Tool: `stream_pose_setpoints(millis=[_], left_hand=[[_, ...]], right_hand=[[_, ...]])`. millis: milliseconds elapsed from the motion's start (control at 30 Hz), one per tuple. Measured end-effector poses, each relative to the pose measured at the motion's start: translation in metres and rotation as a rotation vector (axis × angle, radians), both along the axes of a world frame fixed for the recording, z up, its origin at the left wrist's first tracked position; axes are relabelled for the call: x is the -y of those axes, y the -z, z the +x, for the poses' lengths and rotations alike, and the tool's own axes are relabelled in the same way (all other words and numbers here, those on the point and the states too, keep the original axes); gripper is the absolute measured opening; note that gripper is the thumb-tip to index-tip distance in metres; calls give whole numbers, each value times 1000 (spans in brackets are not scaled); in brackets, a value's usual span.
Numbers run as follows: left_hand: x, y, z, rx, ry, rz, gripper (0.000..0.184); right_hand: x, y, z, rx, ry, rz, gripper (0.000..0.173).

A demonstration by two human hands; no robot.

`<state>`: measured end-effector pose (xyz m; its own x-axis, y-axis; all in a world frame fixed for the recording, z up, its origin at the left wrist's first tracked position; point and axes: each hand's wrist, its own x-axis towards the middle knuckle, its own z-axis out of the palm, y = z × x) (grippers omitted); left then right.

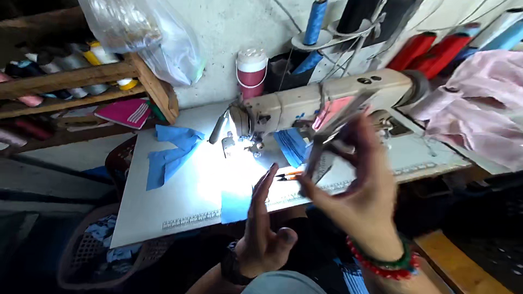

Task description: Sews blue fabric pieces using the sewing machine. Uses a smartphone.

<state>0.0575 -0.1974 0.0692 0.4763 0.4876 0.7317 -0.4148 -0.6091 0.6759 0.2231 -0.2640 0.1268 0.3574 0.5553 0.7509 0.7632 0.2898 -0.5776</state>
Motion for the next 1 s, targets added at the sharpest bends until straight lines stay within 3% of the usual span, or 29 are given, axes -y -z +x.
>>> stream_pose_setpoints(millis=[133, 267, 400, 500, 600, 700, 1000], left_hand=[[21, 47, 24, 10, -210, -52, 84], [21, 70, 24, -30, -256, -173, 92], [16, 68, 11, -47, -101, -583, 92], [3, 65, -2, -79, 145, -850, 88], [-9, 60, -15, -86, 441, -892, 66], [-20, 63, -25, -132, 582, -860, 78], [-25, 66, -30, -215, 599, -798, 87]], right_hand=[[-3, 62, -42, -129, 3, -270, 102], [3, 89, -46, -249, -40, -360, 96], [21, 94, -32, -623, -429, -322, 68], [28, 107, -19, -1003, -785, -396, 75], [32, 116, -16, -1229, -959, -372, 83], [37, 124, -15, -1266, -996, -367, 84], [37, 124, -15, -1221, -975, -407, 77]])
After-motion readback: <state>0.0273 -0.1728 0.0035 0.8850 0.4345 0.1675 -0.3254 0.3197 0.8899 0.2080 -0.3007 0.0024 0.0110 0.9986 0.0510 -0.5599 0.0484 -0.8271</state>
